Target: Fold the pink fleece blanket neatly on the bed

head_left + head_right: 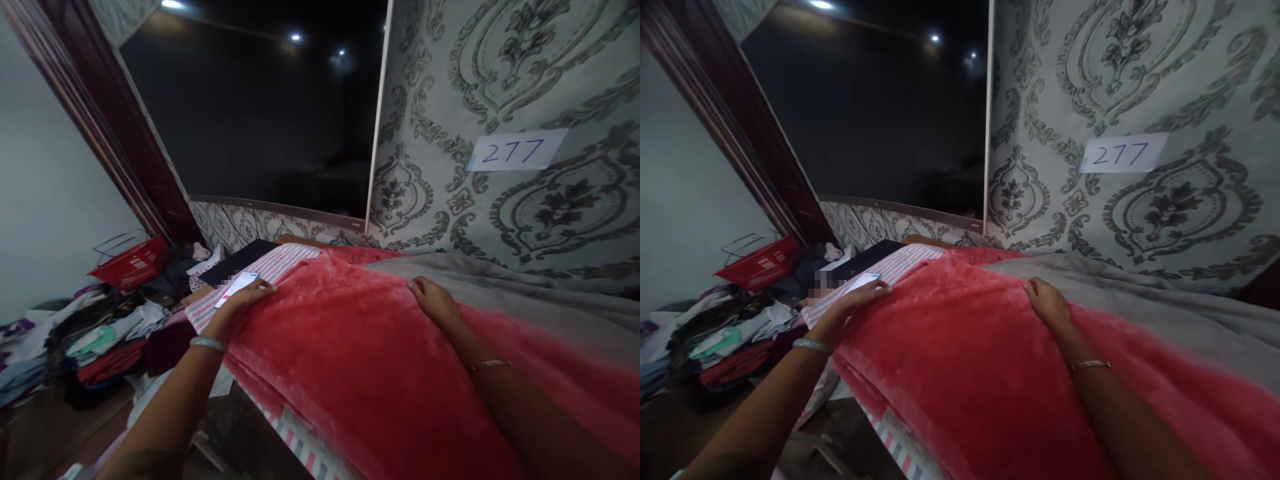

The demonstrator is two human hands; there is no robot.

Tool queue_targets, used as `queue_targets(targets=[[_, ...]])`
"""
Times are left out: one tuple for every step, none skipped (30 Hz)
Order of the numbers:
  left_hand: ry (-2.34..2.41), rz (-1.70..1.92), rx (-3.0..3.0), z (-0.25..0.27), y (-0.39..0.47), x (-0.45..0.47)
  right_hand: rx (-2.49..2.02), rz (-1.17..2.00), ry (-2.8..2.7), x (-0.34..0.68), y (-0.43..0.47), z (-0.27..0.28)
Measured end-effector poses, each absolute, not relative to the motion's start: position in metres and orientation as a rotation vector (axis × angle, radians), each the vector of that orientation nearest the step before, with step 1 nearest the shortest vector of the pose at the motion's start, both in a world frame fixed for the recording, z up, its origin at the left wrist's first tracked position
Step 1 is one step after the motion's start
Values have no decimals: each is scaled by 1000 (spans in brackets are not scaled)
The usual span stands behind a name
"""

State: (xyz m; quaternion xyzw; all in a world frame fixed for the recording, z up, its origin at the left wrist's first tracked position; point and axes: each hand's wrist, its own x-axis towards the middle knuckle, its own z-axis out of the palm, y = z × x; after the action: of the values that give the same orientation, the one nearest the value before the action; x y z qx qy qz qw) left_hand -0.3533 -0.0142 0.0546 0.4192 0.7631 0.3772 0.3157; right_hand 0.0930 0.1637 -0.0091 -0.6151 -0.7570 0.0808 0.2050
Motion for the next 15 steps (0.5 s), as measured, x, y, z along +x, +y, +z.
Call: queue_targets(targets=[[1963,952,1131,56,-2,-354,-1712,222,-2109,93,163,-9],[1933,891,1160,57,10,-353,-1707,223,-2111,93,161,-9],[1921,840,1179,60,24,-351,-1698,226,-2116,93,161,-9],[1959,786,1208,63,37,-347,-1687,228,-2119,93,160,-9],[2039,731,1251,66,50,-342,-1675,230,-2121,93,160,-9],[2141,680,1302,69,63,-335,-1666,232,-2119,93,160,-9],[2244,635,1352,71,75,-328,-1661,235,-2116,93,160,-10],[2334,599,1397,73,85,-319,-1655,235,-2112,94,160,-10],[2406,571,1433,73,95,-311,-1648,235,-2108,94,161,-11],[2447,561,1453,73,103,-303,-1643,235,-2107,94,162,-12],[2458,579,1458,72,109,-295,-1635,234,-2108,95,162,-13],[2470,595,1465,70,115,-288,-1626,235,-2110,95,163,-14],[2481,615,1468,68,120,-282,-1620,240,-2113,95,164,-14],[2488,637,1463,67,124,-278,-1616,250,-2116,96,164,-15],[2490,658,1448,65,128,-274,-1614,261,-2120,96,165,-15]])
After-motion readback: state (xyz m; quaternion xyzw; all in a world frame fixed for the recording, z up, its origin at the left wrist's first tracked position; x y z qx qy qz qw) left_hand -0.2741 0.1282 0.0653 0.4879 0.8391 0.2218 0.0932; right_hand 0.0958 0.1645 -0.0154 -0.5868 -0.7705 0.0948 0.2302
